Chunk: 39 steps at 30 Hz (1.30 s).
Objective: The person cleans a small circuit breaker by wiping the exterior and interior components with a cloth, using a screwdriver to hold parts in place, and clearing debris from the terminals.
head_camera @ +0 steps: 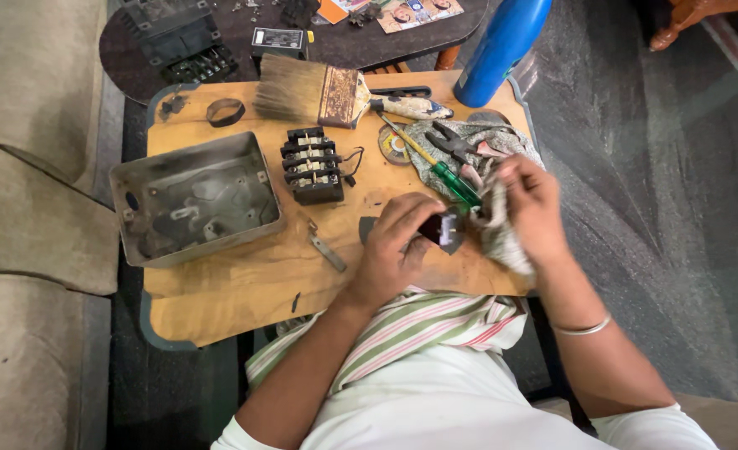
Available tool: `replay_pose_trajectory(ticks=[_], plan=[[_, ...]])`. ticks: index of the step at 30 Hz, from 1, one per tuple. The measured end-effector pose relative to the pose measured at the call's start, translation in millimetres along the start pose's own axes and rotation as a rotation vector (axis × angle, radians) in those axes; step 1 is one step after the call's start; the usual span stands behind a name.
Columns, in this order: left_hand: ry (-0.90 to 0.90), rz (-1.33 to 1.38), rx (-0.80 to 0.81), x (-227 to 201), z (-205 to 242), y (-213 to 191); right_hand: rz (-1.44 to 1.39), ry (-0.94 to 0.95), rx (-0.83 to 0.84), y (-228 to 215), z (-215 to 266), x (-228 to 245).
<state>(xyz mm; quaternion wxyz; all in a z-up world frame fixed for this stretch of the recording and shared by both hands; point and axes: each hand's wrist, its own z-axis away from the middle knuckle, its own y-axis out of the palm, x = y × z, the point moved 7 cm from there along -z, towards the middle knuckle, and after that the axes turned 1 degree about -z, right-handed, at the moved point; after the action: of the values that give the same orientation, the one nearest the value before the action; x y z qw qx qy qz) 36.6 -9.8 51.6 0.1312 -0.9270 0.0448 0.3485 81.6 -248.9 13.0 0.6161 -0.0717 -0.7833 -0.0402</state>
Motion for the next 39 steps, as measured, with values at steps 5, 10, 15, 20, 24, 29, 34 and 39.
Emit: replay_pose_trajectory(ticks=[5,10,15,20,24,29,34,39], plan=[[-0.085,0.118,-0.019,9,4,-3,0.475,-0.080,-0.006,-16,1,62],[-0.161,0.117,-0.045,10,1,-5,0.976,-0.559,-0.013,19,29,125],[-0.040,-0.238,-0.027,-4,-7,-9,0.373,-0.321,0.352,45,31,102],[0.014,-0.258,0.038,-15,-11,-9,0.245,-0.181,0.527,60,32,72],[0.050,-0.224,-0.050,-17,-13,-20,-0.087,-0.063,0.424,46,28,44],[-0.137,-0.096,-0.027,2,-10,-29,-0.319,-0.031,0.321,37,21,25],[-0.095,-0.107,-0.027,2,-24,-47,-0.213,-0.075,0.284,45,15,36],[0.002,-0.228,-0.193,-20,-37,-95,-0.228,-0.174,0.176,37,-5,62]])
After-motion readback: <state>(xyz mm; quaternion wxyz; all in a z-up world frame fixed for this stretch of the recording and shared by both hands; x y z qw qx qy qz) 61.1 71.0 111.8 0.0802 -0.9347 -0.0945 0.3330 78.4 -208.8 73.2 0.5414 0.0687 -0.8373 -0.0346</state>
